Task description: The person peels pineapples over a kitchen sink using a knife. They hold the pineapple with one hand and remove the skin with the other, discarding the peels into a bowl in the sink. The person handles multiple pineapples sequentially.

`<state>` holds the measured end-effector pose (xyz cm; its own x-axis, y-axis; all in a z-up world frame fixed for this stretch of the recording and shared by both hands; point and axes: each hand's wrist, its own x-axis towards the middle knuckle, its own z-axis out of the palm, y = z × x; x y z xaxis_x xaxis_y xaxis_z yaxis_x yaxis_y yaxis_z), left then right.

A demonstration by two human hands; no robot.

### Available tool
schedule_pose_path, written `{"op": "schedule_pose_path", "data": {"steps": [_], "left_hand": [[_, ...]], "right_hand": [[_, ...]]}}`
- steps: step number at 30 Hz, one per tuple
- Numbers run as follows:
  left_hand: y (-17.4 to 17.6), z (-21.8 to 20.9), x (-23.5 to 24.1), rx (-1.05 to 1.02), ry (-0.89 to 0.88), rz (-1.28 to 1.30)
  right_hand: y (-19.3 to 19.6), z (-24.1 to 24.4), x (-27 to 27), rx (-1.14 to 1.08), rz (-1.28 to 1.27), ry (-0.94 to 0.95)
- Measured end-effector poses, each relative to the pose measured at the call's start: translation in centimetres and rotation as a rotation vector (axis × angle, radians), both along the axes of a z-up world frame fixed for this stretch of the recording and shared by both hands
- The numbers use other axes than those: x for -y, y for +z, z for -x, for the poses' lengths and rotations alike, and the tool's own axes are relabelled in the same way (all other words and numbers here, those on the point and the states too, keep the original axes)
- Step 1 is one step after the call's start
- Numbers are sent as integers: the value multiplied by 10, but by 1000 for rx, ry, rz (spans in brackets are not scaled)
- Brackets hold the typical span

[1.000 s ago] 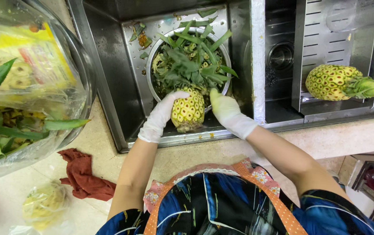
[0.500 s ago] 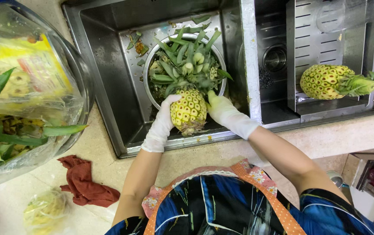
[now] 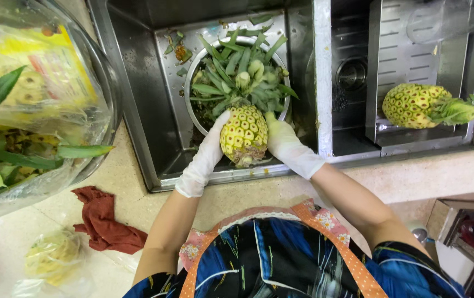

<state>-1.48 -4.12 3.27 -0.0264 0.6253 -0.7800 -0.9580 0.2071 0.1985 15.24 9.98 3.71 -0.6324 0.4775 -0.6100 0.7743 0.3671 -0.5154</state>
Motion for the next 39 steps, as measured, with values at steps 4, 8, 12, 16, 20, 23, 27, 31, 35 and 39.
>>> {"op": "schedule_pose_path", "data": {"steps": [4,8,12,16,20,23,27,31,35,39], "left_hand": [[0,24,2,7,-196,-6],[-2,19,0,96,-142,-3],[-11,26,9,136,-13,-49],[-15,0,6,188,62,-48],[-6,-5,2,134,190,-42],[3,8,6,117,220,-79],[1,-15,1,158,254,-87],[-1,-19,-8,48,195,-41],[5,12,11,-250,-148,54],[5,15,13,-18,-182,-22]], "right_hand": [[26,7,4,75,6,-2],[63,-2,-6,74,98,9],[86,-41,-8,275,151,126],[40,-8,-3,97,84,27],[27,13,-9,94,107,-1],[49,-21,-1,10,133,15],[29,-22,7,166,163,-56],[-17,0,-10,89,164,-168],[0,-6,-3,131,-146,132],[36,11,6,0,-120,146]]}}
